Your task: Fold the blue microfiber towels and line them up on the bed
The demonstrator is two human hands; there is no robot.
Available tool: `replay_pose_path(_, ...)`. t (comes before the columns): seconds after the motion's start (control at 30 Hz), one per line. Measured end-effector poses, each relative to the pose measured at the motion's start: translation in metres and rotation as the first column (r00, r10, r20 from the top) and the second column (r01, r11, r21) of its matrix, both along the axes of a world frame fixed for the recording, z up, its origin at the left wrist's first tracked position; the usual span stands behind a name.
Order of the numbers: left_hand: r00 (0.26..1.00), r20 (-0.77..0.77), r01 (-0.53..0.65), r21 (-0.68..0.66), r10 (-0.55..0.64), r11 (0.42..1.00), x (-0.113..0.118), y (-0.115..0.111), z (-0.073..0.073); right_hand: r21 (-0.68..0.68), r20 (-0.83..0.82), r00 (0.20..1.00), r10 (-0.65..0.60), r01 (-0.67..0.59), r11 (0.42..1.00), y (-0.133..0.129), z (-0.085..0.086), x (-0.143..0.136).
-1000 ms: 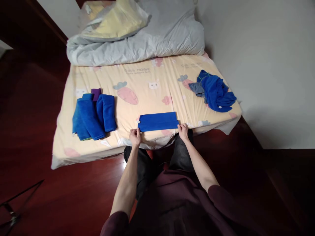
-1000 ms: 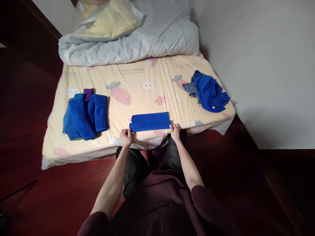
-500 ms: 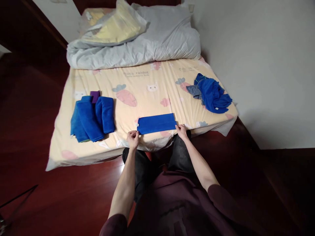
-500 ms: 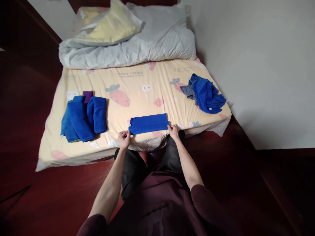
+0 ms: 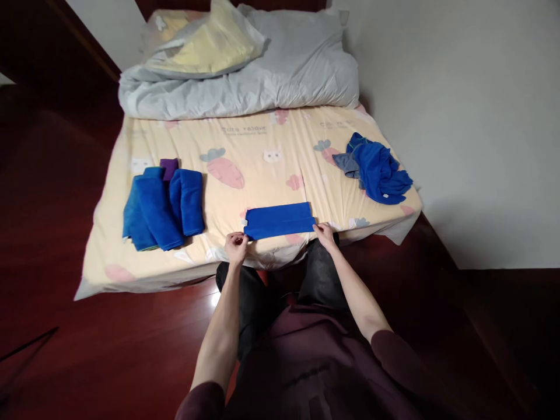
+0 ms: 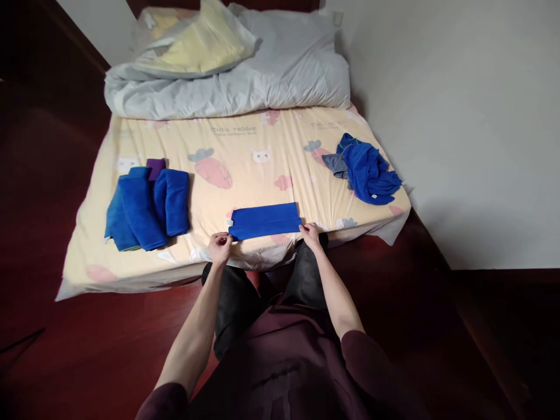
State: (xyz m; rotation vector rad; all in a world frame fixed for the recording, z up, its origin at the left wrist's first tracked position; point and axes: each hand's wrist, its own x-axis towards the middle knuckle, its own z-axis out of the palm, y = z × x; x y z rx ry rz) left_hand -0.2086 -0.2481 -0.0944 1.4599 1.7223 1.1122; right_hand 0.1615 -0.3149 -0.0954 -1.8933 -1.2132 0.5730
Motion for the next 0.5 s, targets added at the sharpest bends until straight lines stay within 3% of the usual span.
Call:
replay_pose_path(0.23, 0.999, 0.013, -0.031, -0.049, 0.032, 0.998, 0.0032, -0.0023, 0.0044, -0.009, 0.009, 1.000, -0.002, 0.002, 1.000, 0.0035, -0.0022, 0.0008)
replay_pose_path(0.5, 0.997, -0.024, 0.078, 0.032, -0.077, 0.996, -0.0024, -0.0045, 0.0013, 0.009, -0.002, 1.000, -0.025, 0.025, 1.000, 0.0037, -0.0027, -0.0011)
